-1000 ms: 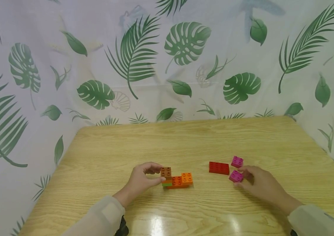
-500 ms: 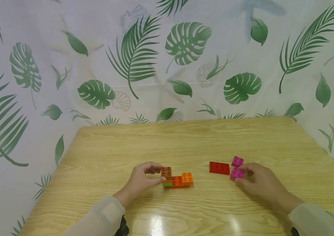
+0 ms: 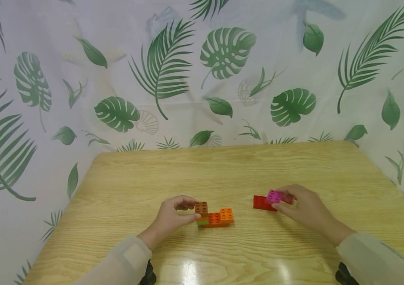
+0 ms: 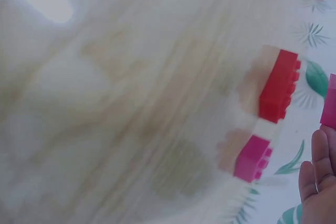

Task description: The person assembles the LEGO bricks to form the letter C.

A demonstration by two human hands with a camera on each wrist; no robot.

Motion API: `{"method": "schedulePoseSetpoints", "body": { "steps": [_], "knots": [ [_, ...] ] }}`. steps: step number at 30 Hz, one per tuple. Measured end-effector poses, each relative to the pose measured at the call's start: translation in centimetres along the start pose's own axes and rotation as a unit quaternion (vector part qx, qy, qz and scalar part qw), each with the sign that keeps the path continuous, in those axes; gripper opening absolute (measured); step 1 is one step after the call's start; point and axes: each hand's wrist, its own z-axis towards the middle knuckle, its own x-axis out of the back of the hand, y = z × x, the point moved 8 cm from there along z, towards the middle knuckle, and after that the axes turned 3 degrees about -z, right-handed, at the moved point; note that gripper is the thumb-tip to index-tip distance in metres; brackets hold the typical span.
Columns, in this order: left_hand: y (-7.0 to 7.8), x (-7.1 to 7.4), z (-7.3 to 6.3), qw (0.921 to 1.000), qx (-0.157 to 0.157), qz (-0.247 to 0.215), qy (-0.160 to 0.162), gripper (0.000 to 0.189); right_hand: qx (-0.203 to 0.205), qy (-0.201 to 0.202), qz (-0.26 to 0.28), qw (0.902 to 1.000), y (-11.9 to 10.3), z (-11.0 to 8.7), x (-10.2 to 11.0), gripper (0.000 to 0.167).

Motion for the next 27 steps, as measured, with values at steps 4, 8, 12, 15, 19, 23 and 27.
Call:
{"method": "schedulePoseSetpoints", "body": {
  "steps": [4, 8, 12, 15, 19, 23, 27],
  "knots": [
    [0.0, 0.0, 0.0, 1.0000, -0.002, -0.005, 0.002, 0.032, 0.009, -0.002, 0.012, 0.9999, -1.4, 0.9, -0.4, 0.038],
    [0.0, -0.1, 0.1, 1.0000, -0.008, -0.001, 0.005, 0.032, 0.025, 0.003, 0.006, 0.9997, -3.0, 1.9, -0.9, 0.038],
    [0.0, 0.0, 0.1, 0.9999, -0.014, 0.006, 0.002, 0.032, 0.059, 0.014, 0.020, 0.9980, -4.8, 2.7, -1.2, 0.036],
    [0.0, 0.0, 0.2, 0.9999, -0.014, 0.006, 0.000, 0.032, 0.090, 0.024, 0.025, 0.9954, -6.0, 3.3, -1.5, 0.036],
    [0.0, 0.1, 0.2, 0.9999, -0.011, 0.004, -0.002, 0.033, 0.125, 0.035, 0.030, 0.9911, -7.5, 4.0, -1.9, 0.036],
    [0.1, 0.1, 0.3, 0.9999, -0.011, 0.000, -0.004, 0.032, 0.144, 0.033, 0.044, 0.9880, -9.0, 4.7, -2.3, 0.036],
    [0.2, 0.1, 0.3, 0.9999, -0.014, -0.003, -0.001, 0.032, 0.151, 0.022, 0.060, 0.9865, -10.4, 5.2, -2.7, 0.036]
  ]
}}
